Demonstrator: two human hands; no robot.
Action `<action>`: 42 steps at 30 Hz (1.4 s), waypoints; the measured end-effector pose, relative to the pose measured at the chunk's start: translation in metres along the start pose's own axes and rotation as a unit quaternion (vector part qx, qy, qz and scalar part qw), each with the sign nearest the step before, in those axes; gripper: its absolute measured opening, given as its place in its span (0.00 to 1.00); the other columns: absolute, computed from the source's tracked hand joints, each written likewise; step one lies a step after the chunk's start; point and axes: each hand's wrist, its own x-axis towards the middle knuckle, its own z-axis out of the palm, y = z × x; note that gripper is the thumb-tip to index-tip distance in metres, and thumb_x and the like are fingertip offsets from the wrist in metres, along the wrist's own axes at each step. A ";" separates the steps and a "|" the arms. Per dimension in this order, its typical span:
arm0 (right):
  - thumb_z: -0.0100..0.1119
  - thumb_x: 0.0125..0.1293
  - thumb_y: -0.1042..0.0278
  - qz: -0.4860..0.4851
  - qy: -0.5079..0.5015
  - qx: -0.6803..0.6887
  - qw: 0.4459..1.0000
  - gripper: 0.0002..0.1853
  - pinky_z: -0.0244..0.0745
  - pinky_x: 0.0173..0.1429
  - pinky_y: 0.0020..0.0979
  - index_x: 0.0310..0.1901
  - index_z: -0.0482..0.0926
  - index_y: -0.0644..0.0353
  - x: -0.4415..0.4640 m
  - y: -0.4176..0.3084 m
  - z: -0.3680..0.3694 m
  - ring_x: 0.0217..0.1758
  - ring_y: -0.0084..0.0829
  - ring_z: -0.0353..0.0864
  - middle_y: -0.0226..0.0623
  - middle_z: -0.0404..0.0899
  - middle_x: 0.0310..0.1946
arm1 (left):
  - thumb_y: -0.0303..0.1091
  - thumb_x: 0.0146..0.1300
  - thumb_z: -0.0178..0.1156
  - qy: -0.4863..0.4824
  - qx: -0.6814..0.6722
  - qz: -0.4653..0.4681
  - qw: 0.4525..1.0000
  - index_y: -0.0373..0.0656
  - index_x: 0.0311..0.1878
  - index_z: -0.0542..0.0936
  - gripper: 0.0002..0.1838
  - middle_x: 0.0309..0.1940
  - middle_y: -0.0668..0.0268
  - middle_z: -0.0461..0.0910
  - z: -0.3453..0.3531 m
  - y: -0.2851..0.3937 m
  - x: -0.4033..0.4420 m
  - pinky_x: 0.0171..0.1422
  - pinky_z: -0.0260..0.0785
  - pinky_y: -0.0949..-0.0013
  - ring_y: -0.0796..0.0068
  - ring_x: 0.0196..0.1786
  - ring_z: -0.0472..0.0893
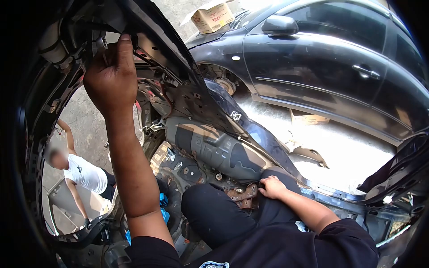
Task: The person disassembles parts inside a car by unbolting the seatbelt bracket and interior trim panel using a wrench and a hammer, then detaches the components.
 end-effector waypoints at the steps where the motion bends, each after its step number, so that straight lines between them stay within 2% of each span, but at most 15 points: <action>1: 0.63 0.69 0.51 0.000 0.001 0.000 1.000 0.22 0.67 0.74 0.46 0.54 0.83 0.61 0.000 0.000 0.000 0.62 0.50 0.80 0.51 0.85 0.49 | 0.46 0.69 0.71 0.009 -0.005 0.012 1.000 0.39 0.32 0.83 0.18 0.24 0.65 0.86 0.002 -0.004 0.000 0.35 0.75 0.69 0.69 0.29 0.87; 5: 0.63 0.69 0.52 -0.003 0.000 0.005 1.000 0.21 0.67 0.74 0.46 0.54 0.84 0.60 0.002 0.001 0.002 0.61 0.50 0.80 0.51 0.85 0.48 | 0.45 0.63 0.77 0.045 -0.072 0.040 0.996 0.40 0.42 0.80 0.19 0.30 0.68 0.83 0.008 -0.004 -0.003 0.35 0.72 0.75 0.76 0.28 0.82; 9: 0.63 0.69 0.52 -0.005 -0.010 -0.003 1.000 0.21 0.67 0.74 0.47 0.54 0.84 0.60 0.003 0.001 0.001 0.61 0.49 0.81 0.51 0.85 0.49 | 0.40 0.61 0.79 0.011 -0.047 0.016 0.999 0.40 0.43 0.79 0.19 0.30 0.69 0.82 0.001 -0.007 -0.007 0.34 0.72 0.76 0.78 0.28 0.80; 11: 0.63 0.69 0.52 -0.003 -0.008 -0.002 1.000 0.21 0.68 0.74 0.47 0.54 0.84 0.60 0.003 0.001 0.001 0.61 0.49 0.81 0.51 0.85 0.49 | 0.44 0.64 0.76 0.062 -0.024 0.017 0.998 0.41 0.28 0.84 0.17 0.24 0.72 0.84 0.004 -0.003 -0.004 0.31 0.66 0.73 0.81 0.25 0.77; 12: 0.63 0.69 0.52 -0.002 -0.008 -0.003 1.000 0.21 0.68 0.74 0.47 0.54 0.84 0.60 0.003 0.001 0.001 0.61 0.49 0.81 0.51 0.85 0.49 | 0.44 0.64 0.76 0.063 -0.025 0.017 0.998 0.41 0.28 0.84 0.17 0.24 0.72 0.84 0.005 -0.002 -0.003 0.31 0.66 0.73 0.81 0.25 0.77; 14: 0.63 0.68 0.52 -0.006 0.004 0.006 1.000 0.21 0.69 0.73 0.47 0.54 0.84 0.60 0.002 0.001 0.002 0.61 0.50 0.81 0.51 0.86 0.50 | 0.44 0.68 0.72 0.048 -0.012 -0.019 0.999 0.41 0.23 0.83 0.20 0.19 0.69 0.83 0.005 -0.001 -0.001 0.29 0.67 0.71 0.79 0.22 0.78; 17: 0.63 0.68 0.53 0.004 0.006 0.013 1.000 0.21 0.66 0.76 0.48 0.53 0.84 0.61 0.001 -0.005 -0.004 0.62 0.51 0.80 0.52 0.86 0.49 | 0.42 0.71 0.67 0.052 0.002 0.018 0.998 0.41 0.22 0.80 0.22 0.14 0.68 0.79 0.003 -0.007 0.004 0.28 0.67 0.70 0.74 0.18 0.78; 18: 0.63 0.68 0.53 0.028 -0.001 -0.001 1.000 0.22 0.66 0.76 0.47 0.54 0.84 0.62 0.004 -0.002 0.003 0.63 0.52 0.80 0.52 0.86 0.50 | 0.42 0.71 0.68 0.050 -0.007 -0.007 0.999 0.40 0.26 0.81 0.19 0.16 0.68 0.81 0.004 -0.005 0.002 0.28 0.67 0.70 0.73 0.19 0.78; 20: 0.64 0.68 0.53 0.008 0.012 0.018 1.000 0.21 0.67 0.75 0.47 0.52 0.84 0.62 0.006 0.002 0.007 0.62 0.53 0.80 0.53 0.86 0.49 | 0.42 0.70 0.69 0.086 -0.129 0.051 0.987 0.40 0.36 0.82 0.15 0.22 0.64 0.83 0.008 0.000 0.003 0.30 0.70 0.69 0.71 0.24 0.81; 25: 0.66 0.66 0.56 0.001 0.007 0.033 0.999 0.19 0.69 0.72 0.46 0.50 0.84 0.63 0.007 0.001 0.007 0.59 0.52 0.80 0.51 0.86 0.46 | 0.29 0.64 0.69 0.090 0.157 0.171 0.969 0.38 0.41 0.78 0.09 0.29 0.52 0.86 -0.001 0.004 0.003 0.35 0.81 0.62 0.55 0.34 0.90; 28: 0.67 0.66 0.56 0.004 0.013 0.022 1.000 0.19 0.70 0.71 0.47 0.50 0.84 0.63 0.007 0.000 0.007 0.58 0.52 0.81 0.51 0.86 0.45 | 0.34 0.67 0.65 0.039 -0.075 0.034 0.996 0.37 0.35 0.80 0.10 0.22 0.49 0.83 -0.010 0.002 0.006 0.30 0.80 0.55 0.48 0.28 0.87; 31: 0.67 0.65 0.56 0.011 0.021 0.023 0.999 0.20 0.72 0.70 0.47 0.51 0.84 0.63 0.006 -0.004 0.004 0.57 0.52 0.82 0.52 0.86 0.45 | 0.38 0.69 0.63 -0.043 -0.011 -0.018 0.999 0.36 0.38 0.79 0.12 0.21 0.48 0.83 -0.015 0.005 0.012 0.30 0.80 0.52 0.45 0.26 0.86; 34: 0.68 0.65 0.56 0.014 0.026 0.024 0.999 0.20 0.72 0.69 0.47 0.52 0.84 0.63 0.006 -0.006 0.003 0.57 0.53 0.82 0.53 0.86 0.46 | 0.37 0.69 0.64 -0.017 -0.066 -0.033 0.997 0.35 0.44 0.77 0.13 0.23 0.47 0.84 -0.018 0.012 0.009 0.32 0.82 0.52 0.44 0.28 0.87; 37: 0.68 0.65 0.56 0.018 0.015 0.028 0.999 0.21 0.72 0.70 0.47 0.52 0.84 0.63 0.006 -0.005 0.004 0.57 0.53 0.82 0.53 0.86 0.47 | 0.36 0.70 0.64 0.028 -0.123 0.024 0.992 0.35 0.49 0.75 0.15 0.26 0.47 0.85 -0.013 0.007 0.005 0.35 0.83 0.51 0.44 0.31 0.87; 42: 0.68 0.64 0.59 -0.004 0.042 0.005 0.999 0.19 0.77 0.65 0.47 0.51 0.85 0.64 0.006 -0.003 0.006 0.55 0.55 0.83 0.57 0.85 0.46 | 0.34 0.70 0.64 -0.048 -0.050 0.006 0.998 0.37 0.42 0.79 0.09 0.27 0.49 0.86 -0.030 0.013 0.010 0.35 0.82 0.54 0.47 0.31 0.88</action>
